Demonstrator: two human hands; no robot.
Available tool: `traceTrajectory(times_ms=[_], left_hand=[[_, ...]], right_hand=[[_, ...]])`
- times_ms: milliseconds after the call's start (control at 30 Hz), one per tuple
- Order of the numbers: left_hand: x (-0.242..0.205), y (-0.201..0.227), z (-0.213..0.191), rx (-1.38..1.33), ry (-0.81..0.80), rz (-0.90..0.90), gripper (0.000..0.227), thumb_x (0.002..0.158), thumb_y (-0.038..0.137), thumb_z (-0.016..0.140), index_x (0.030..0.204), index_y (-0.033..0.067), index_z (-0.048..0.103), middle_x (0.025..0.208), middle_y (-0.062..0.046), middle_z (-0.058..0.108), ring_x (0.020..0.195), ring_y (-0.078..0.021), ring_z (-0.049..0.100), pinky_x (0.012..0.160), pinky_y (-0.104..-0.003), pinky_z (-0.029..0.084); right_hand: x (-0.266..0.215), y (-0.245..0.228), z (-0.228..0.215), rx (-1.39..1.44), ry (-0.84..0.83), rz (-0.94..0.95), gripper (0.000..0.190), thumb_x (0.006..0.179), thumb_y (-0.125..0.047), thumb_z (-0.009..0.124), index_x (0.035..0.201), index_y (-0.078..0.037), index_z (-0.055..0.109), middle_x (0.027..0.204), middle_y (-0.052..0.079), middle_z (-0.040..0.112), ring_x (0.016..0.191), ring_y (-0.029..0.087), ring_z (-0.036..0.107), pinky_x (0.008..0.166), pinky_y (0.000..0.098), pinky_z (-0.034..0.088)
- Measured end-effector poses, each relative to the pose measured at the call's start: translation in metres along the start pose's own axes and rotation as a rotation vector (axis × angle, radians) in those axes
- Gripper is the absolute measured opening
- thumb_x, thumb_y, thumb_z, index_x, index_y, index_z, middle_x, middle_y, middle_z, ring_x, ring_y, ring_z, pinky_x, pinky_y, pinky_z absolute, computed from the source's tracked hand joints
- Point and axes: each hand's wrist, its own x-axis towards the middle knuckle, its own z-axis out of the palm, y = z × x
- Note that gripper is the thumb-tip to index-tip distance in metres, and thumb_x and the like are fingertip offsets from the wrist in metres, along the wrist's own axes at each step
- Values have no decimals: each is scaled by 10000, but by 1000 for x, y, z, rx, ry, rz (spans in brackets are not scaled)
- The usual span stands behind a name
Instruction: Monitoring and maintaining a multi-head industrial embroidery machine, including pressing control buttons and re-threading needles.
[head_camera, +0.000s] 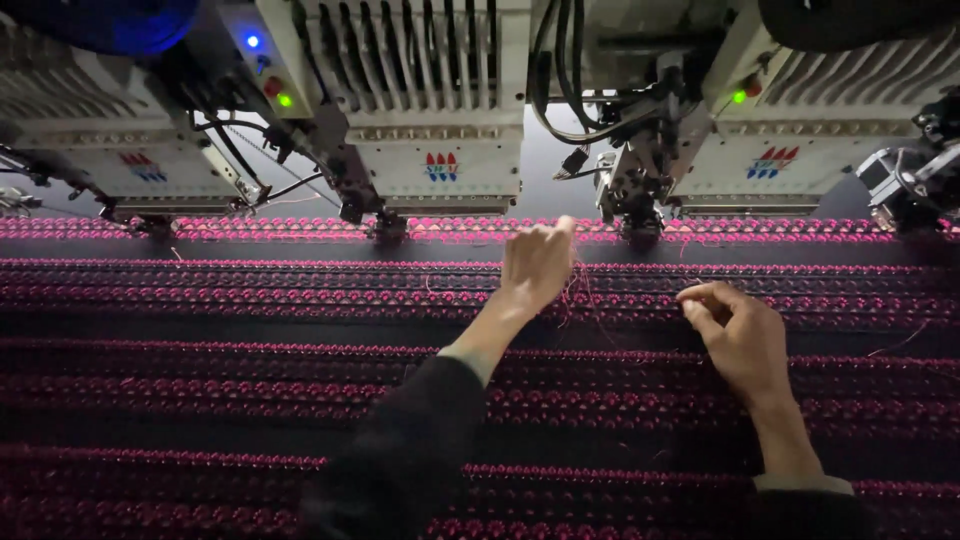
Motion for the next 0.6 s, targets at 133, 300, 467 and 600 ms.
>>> traceTrajectory(times_ms=[133,300,467,600], left_hand=[[-72,41,13,53,-137,436,255,940,71,560,1157,201,594,905,21,706,559,-187,662,357,-364,503],[-118,82,-71,-643,-798,548,200,804,302,523,917,349,682,909,112,785,824,-154,790,802,-341,597],[-128,30,-44,-440,-191,208,152,854,238,544,871,303,680,792,-38,754,753,-300,744,618,-464,533],[-181,50,-80,-503,-186,186,212,879,211,510,881,307,699,797,-77,753,742,-343,734,688,-479,574]], right_hand=[[0,6,4,-21,25,-44,160,978,-238,663,1041,-203,805,840,-33,754,719,119,648,671,287,494],[1,11,8,-56,100,-122,156,971,-256,664,1047,-214,794,932,-31,781,830,158,710,755,326,496],[-10,18,18,-452,271,-470,361,965,-308,661,1298,-195,743,1216,67,697,1121,309,665,1032,478,502],[-64,-19,53,-635,269,-627,463,952,-390,582,1373,-229,685,1448,81,679,1301,253,646,1091,380,506]])
